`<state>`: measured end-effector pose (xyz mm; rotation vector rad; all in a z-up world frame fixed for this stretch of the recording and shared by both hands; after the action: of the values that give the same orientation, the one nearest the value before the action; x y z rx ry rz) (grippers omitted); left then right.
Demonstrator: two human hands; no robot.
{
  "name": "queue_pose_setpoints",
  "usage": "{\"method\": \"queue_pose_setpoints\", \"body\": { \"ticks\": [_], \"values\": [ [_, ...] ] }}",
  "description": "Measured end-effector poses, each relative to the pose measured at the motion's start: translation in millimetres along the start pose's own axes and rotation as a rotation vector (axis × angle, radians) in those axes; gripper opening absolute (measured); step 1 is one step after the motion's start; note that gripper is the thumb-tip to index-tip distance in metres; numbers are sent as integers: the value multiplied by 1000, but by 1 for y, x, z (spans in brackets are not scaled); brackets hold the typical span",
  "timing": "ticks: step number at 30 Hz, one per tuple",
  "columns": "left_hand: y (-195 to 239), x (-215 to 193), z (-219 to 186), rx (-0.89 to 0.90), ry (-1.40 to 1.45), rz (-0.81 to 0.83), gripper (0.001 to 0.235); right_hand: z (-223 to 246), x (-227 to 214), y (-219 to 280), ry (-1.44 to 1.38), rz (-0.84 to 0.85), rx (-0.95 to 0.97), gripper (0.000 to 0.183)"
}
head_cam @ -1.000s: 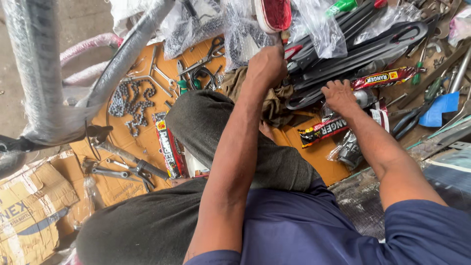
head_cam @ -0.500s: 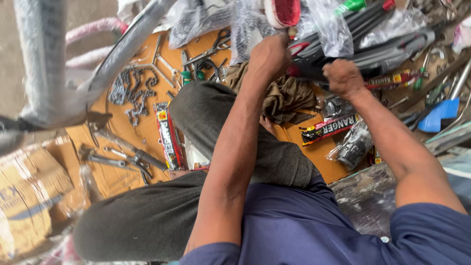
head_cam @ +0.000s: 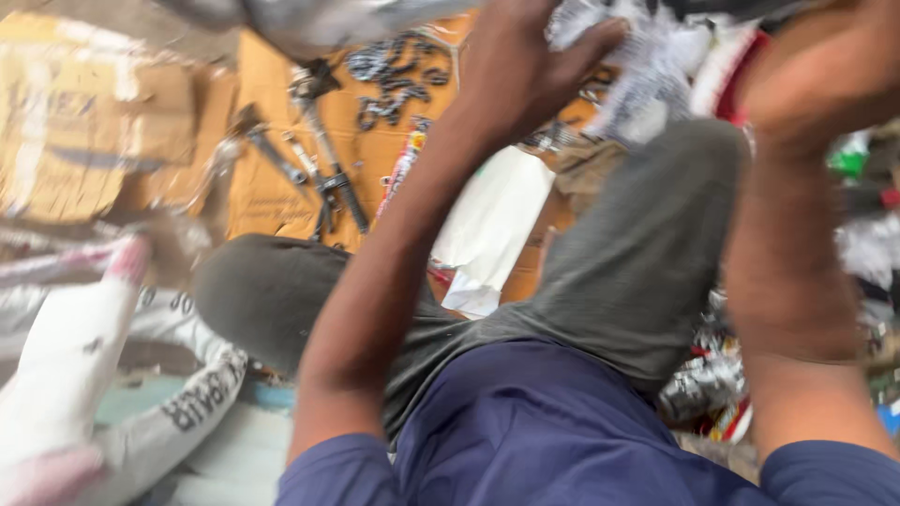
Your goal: The person assembles a bicycle by attaching the crankset to the frame and installing the seat post. They use a wrench to tighten bolts and adjust components, working on a cardboard-covered floor with tools and parts laid out.
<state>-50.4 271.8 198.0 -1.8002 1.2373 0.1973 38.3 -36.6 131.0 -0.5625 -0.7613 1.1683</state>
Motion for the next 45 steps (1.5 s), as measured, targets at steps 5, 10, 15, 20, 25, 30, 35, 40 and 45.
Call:
{"method": "queue_pose_setpoints", "body": {
  "ticks": [5, 10, 15, 20, 25, 30, 35, 40, 45],
  "values": [
    [67, -96, 82, -71, -351, -10, 41, -14, 157, 130, -657, -21, 554, 33],
    [188, -42, 193, -625, -443, 612, 25, -28, 209, 274, -1000, 7, 1395, 35],
    [260, 27, 231, -614, -417, 840, 27, -82, 186, 337, -676, -93, 1704, 45],
    [268, 20, 240, -708, -423, 833, 30, -114, 200, 360, -873, -167, 1682, 38],
    [244, -24, 265, -869, -488, 557, 35, -159, 168, 383, -347, -190, 1768, 24],
    [242, -97, 296, -1138, -472, 121, 26, -192, 136, 430, 88, 4, 1688, 10],
    [288, -96, 337, -1370, -356, -68, 24, -136, 181, 413, 112, 358, 1195, 16],
    [315, -60, 451, -1317, -356, -266, 24, -28, 262, 246, 22, 559, 437, 21],
    [330, -27, 509, -1136, -538, 64, 32, 38, 337, 114, 52, 786, -142, 21]
  ]
}}
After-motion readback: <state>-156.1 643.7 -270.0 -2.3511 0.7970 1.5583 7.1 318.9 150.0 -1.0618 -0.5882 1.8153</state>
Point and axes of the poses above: each hand's wrist, its own y-axis away from the middle knuckle, its own x-axis out of the palm, z = x × y, the point moved 4 cm from there along -y, towards the middle knuckle, and after that the axes turned 13 degrees about -y, right-handed, at the moved point
